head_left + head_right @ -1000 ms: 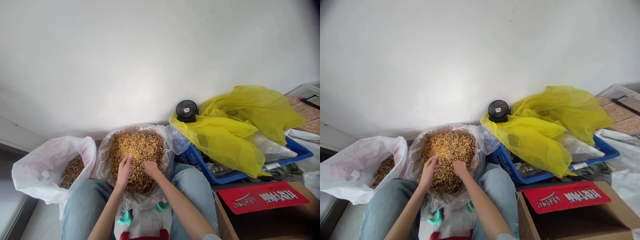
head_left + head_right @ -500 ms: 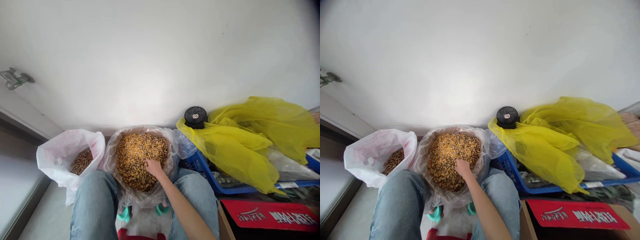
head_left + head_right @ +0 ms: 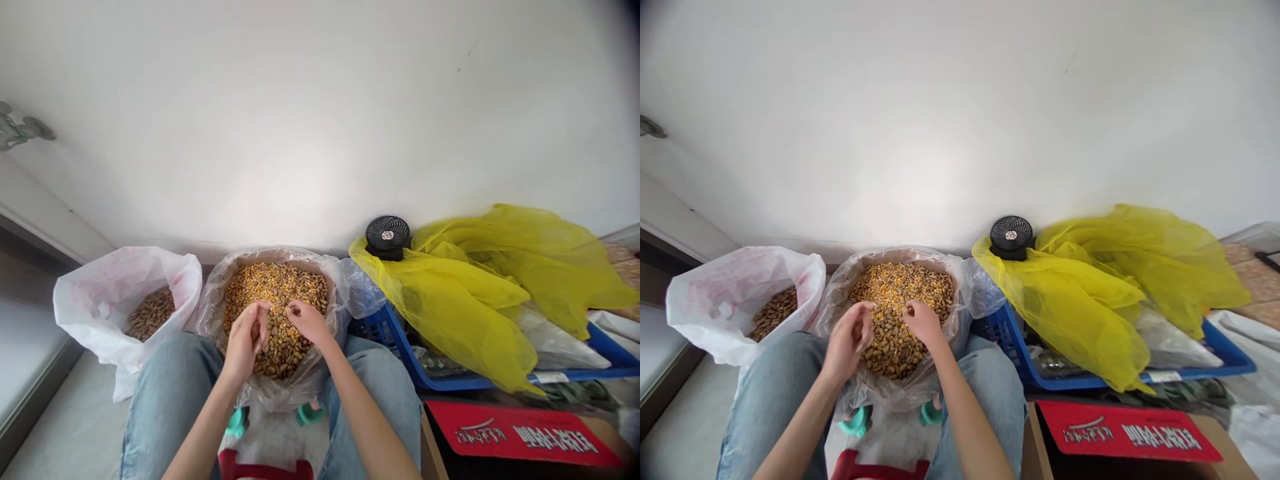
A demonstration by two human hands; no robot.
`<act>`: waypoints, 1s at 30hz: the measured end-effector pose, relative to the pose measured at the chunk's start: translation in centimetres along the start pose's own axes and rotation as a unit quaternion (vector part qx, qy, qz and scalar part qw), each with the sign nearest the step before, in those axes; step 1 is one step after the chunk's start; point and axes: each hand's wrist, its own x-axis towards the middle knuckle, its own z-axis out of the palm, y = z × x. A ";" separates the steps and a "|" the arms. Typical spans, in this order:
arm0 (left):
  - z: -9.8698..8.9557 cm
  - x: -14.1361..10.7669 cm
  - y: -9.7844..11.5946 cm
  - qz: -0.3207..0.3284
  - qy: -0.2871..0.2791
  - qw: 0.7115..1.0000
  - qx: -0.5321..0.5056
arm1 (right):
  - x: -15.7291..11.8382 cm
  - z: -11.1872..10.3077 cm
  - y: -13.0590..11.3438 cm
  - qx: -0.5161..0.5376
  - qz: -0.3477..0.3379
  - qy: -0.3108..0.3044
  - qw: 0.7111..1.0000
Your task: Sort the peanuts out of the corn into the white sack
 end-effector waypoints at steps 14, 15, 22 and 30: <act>-4.5 5.9 -9.2 -0.176 0.114 0.944 -0.256 | 1.1 5.3 2.3 -0.061 0.033 -0.057 0.996; -5.2 5.9 -9.6 -0.174 0.145 0.944 -0.241 | 1.1 6.0 3.0 -0.079 0.053 -0.060 0.994; -8.2 3.2 -12.1 -0.182 0.200 0.936 -0.226 | -0.6 8.1 4.6 -0.089 0.113 -0.026 0.989; -8.3 1.6 -13.1 -0.137 0.166 0.946 -0.244 | -4.0 10.6 1.6 0.087 0.019 -0.026 0.996</act>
